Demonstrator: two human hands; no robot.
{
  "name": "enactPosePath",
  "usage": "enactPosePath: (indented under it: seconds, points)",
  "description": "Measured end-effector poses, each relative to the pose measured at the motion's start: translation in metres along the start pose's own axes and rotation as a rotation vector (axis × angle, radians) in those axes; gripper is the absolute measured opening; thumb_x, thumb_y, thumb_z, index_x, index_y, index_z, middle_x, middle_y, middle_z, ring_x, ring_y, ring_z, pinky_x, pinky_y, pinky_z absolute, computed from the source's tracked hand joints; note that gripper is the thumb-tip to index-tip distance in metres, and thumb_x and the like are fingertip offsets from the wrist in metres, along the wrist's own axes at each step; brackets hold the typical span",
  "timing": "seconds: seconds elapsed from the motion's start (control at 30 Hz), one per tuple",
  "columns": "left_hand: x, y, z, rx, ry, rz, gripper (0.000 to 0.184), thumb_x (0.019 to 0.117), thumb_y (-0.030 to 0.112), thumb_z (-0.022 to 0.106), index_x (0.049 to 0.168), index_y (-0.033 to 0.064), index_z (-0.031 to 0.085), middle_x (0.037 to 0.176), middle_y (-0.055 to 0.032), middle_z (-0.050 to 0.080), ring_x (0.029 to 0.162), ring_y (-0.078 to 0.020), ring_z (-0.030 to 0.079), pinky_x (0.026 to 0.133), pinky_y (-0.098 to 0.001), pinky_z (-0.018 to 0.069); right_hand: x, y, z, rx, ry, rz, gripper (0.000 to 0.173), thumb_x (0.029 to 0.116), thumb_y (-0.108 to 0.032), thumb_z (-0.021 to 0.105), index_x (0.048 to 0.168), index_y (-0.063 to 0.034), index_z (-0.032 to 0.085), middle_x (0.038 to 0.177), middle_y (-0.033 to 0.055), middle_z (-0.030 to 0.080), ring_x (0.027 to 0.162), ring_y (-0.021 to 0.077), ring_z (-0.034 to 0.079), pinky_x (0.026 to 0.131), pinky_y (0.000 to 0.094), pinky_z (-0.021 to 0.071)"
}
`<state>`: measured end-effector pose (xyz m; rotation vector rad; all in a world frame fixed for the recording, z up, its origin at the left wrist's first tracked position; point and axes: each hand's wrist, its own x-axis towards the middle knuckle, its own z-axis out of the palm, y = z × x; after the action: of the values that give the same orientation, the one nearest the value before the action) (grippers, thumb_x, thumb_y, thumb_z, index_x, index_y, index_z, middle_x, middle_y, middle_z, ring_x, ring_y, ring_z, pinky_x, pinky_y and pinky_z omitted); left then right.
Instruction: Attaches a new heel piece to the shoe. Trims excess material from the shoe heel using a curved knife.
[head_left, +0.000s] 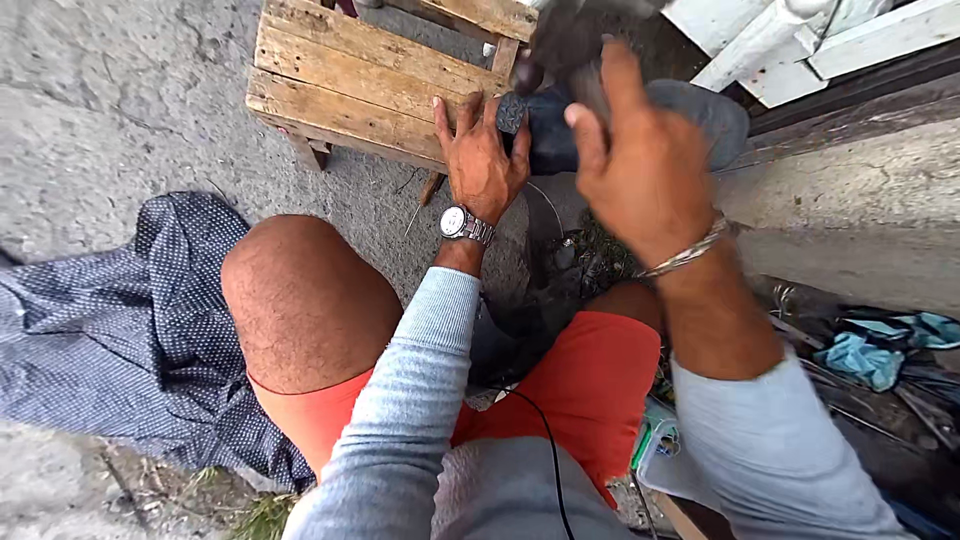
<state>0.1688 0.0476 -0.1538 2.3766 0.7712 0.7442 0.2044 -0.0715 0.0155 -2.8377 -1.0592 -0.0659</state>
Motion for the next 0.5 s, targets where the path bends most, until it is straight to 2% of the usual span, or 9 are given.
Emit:
enactPosePath:
  seconds: [0.07,0.13,0.17,0.2,0.23,0.3,0.37,0.4,0.5]
  points:
    - [0.002,0.0,-0.001,-0.004,0.002,-0.001,0.037,0.1016,0.04,0.051,0.12,0.0192,0.075,0.123,0.0001,0.074,0.134,-0.0229,0.059,0.128,-0.0566,0.0133,0.011,0.002,-0.028,-0.048,-0.102,0.026,0.053,0.1081,-0.044,0.043,0.156,-0.0223,0.046,0.102,0.0247,0.072,0.091,0.0477,0.069,0.073,0.0673,0.0505]
    - [0.002,-0.001,0.0,-0.018,0.007,-0.003,0.037,0.1018,0.04,0.051,0.119,0.0185,0.076,0.122,-0.0003,0.075,0.134,-0.0232,0.059,0.128,-0.0555,0.0132,0.005,0.003,-0.035,0.006,0.083,0.016,0.044,0.1088,-0.043,0.043,0.141,-0.0175,0.059,0.099,0.0171,0.072,0.087,0.0349,0.07,0.072,0.057,0.052]
    - [0.002,-0.001,0.0,-0.017,0.007,-0.005,0.037,0.1017,0.04,0.051,0.119,0.0183,0.076,0.122,-0.0008,0.075,0.134,-0.0239,0.059,0.128,-0.0556,0.0133,0.0,0.002,-0.03,0.045,0.202,0.0,0.041,0.1091,-0.041,0.045,0.133,-0.0127,0.062,0.096,0.0132,0.071,0.083,0.0274,0.069,0.07,0.0497,0.0529]
    - [0.002,-0.001,0.001,-0.013,0.003,-0.008,0.038,0.1017,0.041,0.051,0.119,0.0186,0.076,0.123,-0.0005,0.075,0.134,-0.0237,0.059,0.128,-0.0557,0.0131,-0.003,0.001,-0.02,0.066,0.279,-0.023,0.04,0.1092,-0.039,0.047,0.131,-0.0087,0.062,0.095,0.0121,0.071,0.078,0.0244,0.069,0.066,0.0459,0.0533]
    - [0.001,-0.002,0.001,-0.011,0.005,-0.009,0.037,0.1014,0.041,0.052,0.119,0.0191,0.076,0.122,0.0001,0.075,0.134,-0.0233,0.059,0.128,-0.056,0.0135,-0.006,0.0,-0.008,0.055,0.271,-0.048,0.043,0.1092,-0.037,0.047,0.138,-0.0069,0.059,0.095,0.0138,0.071,0.075,0.0263,0.069,0.063,0.0471,0.0557]
    - [0.001,0.0,-0.001,-0.01,-0.004,0.002,0.036,0.1017,0.041,0.052,0.12,0.0209,0.076,0.123,0.0014,0.074,0.134,-0.0228,0.059,0.128,-0.0563,0.0138,-0.004,-0.001,0.001,-0.05,0.071,-0.064,0.052,0.1091,-0.039,0.043,0.154,-0.0133,0.046,0.094,0.0203,0.07,0.074,0.0392,0.069,0.061,0.0563,0.0535]
    - [0.003,0.001,0.0,-0.006,0.003,0.011,0.036,0.1013,0.04,0.051,0.12,0.0205,0.076,0.123,0.0005,0.075,0.134,-0.0238,0.059,0.127,-0.0567,0.0145,0.004,0.0,-0.022,-0.102,-0.05,-0.045,0.052,0.1086,-0.042,0.042,0.157,-0.0233,0.044,0.099,0.0225,0.071,0.084,0.0451,0.069,0.067,0.0624,0.0511]
    - [0.001,0.0,-0.001,-0.004,0.002,0.009,0.036,0.1015,0.04,0.051,0.119,0.0202,0.076,0.122,0.0005,0.075,0.133,-0.0235,0.059,0.128,-0.0562,0.0144,0.002,0.001,-0.027,-0.078,-0.007,-0.034,0.051,0.1086,-0.043,0.043,0.155,-0.0242,0.048,0.101,0.0207,0.072,0.086,0.0419,0.07,0.069,0.0605,0.0515]
    - [0.001,-0.002,0.001,-0.007,-0.001,-0.003,0.036,0.1016,0.04,0.051,0.118,0.0201,0.076,0.122,0.0011,0.075,0.134,-0.0229,0.059,0.128,-0.0559,0.0136,-0.008,0.004,-0.008,0.024,0.276,-0.077,0.044,0.1088,-0.038,0.048,0.142,-0.0103,0.058,0.099,0.0153,0.072,0.079,0.0286,0.07,0.063,0.0481,0.0545]
